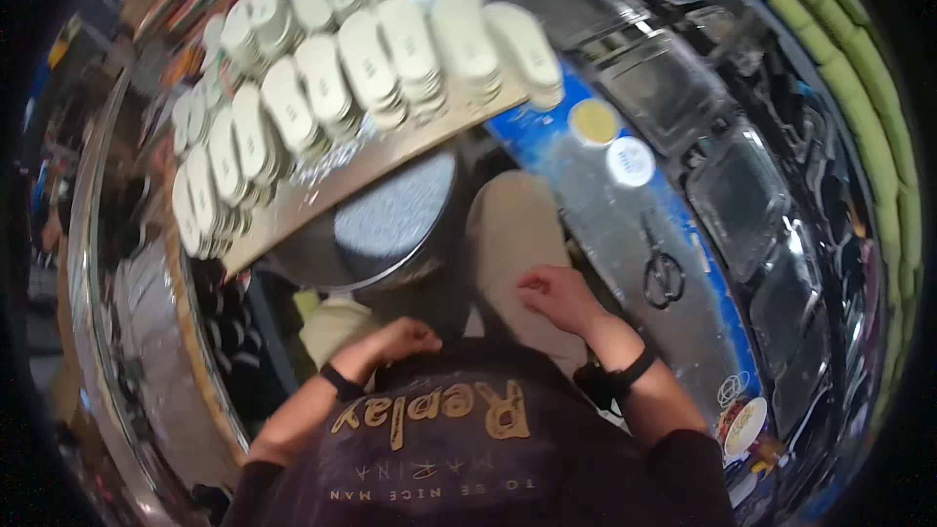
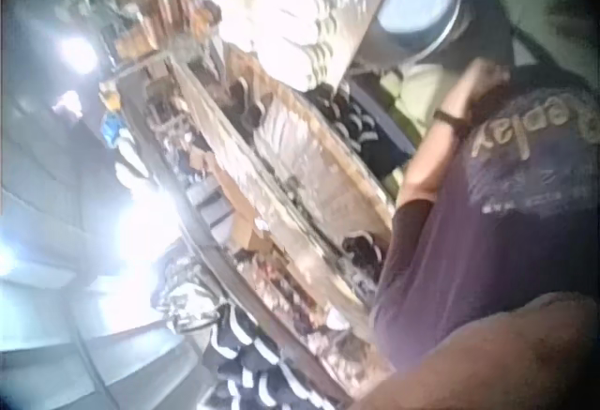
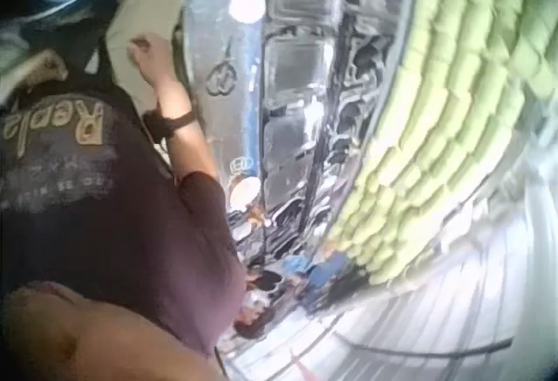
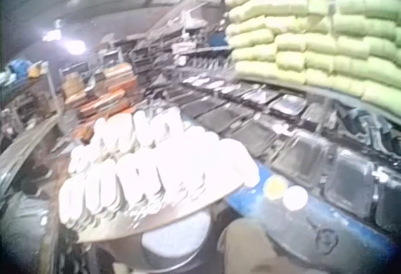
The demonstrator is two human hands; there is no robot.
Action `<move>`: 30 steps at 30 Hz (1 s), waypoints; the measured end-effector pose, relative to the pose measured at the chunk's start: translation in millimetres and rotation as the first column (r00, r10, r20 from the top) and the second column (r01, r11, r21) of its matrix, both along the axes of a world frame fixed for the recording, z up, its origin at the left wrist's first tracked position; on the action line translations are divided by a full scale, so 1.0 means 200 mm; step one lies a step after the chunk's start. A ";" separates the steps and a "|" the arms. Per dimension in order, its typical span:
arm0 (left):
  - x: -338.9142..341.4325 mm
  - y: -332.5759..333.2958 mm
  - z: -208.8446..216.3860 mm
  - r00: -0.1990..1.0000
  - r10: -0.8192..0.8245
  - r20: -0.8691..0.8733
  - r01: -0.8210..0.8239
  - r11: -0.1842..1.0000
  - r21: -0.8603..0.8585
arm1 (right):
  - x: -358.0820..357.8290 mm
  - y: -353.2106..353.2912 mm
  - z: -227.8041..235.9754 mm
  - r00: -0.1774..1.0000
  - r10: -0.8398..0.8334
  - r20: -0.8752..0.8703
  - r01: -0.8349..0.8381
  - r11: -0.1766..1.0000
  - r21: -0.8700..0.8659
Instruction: Manually assembling shoe components by attaching insoles and lining up uppers at a manufacturing station.
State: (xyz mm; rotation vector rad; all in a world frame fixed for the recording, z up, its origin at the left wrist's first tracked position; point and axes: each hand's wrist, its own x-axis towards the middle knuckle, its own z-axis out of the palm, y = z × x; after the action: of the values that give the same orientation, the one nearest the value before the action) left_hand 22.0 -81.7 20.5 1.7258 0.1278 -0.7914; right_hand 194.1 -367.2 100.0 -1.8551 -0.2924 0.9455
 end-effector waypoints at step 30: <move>-0.01 -0.04 0.33 0.945 0.306 -0.115 -0.310 0.951 -0.016 | -0.17 0.47 -0.22 0.651 0.089 -0.754 0.067 0.982 0.175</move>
State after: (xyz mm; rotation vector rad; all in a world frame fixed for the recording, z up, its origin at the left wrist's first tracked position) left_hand 19.0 -88.8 86.9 1.5792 0.4471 -0.6518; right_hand 160.3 -272.9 57.0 -1.1317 0.1337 1.5602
